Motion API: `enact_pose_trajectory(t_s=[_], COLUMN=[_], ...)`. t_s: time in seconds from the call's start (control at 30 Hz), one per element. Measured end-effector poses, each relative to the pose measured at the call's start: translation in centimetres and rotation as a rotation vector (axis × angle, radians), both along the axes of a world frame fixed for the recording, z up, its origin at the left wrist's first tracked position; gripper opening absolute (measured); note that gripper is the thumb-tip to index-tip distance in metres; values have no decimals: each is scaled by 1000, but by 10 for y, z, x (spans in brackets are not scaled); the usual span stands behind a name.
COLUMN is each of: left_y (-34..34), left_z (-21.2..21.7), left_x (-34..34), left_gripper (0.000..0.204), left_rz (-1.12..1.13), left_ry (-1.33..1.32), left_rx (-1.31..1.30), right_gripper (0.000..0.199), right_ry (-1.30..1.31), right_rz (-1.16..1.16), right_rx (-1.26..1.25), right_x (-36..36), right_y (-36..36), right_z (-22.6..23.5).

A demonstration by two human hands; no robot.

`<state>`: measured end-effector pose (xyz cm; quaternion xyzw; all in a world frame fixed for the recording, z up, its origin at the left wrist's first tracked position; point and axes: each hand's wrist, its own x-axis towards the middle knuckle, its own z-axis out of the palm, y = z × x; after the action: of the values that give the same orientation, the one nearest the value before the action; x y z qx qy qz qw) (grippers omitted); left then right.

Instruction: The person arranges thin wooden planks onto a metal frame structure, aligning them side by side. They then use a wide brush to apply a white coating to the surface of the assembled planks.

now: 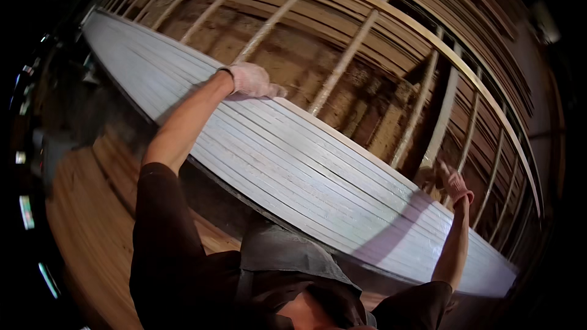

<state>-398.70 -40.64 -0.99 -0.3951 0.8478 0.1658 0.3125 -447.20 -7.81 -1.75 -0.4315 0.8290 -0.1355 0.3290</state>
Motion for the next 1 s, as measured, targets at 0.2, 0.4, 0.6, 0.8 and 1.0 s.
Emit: enact_pose_trajectory(t_s=[0.2,0.4,0.6,0.8,1.0], left_y=[5,45,59,65,25], left_z=[-2,17,10,3,-8], left_x=[-1,-13,-36,-43,-70], left_gripper=[72,122,138,129,121], left_rz=[121,-88,-337,-426,-445], left_ry=[-106,-74,-211,-176,-36], left_rx=[39,-75,-189,-333,-595], right_gripper=[36,35,35,34,34], right_ry=[208,187,180,203,336], right_rz=[62,-28,-71,-96,24], right_rx=[276,345,375,417,349], right_x=[-82,-130,-150,-175,-223], right_y=[59,98,96,110,46], right_z=[-78,-136,-162,-182,-184])
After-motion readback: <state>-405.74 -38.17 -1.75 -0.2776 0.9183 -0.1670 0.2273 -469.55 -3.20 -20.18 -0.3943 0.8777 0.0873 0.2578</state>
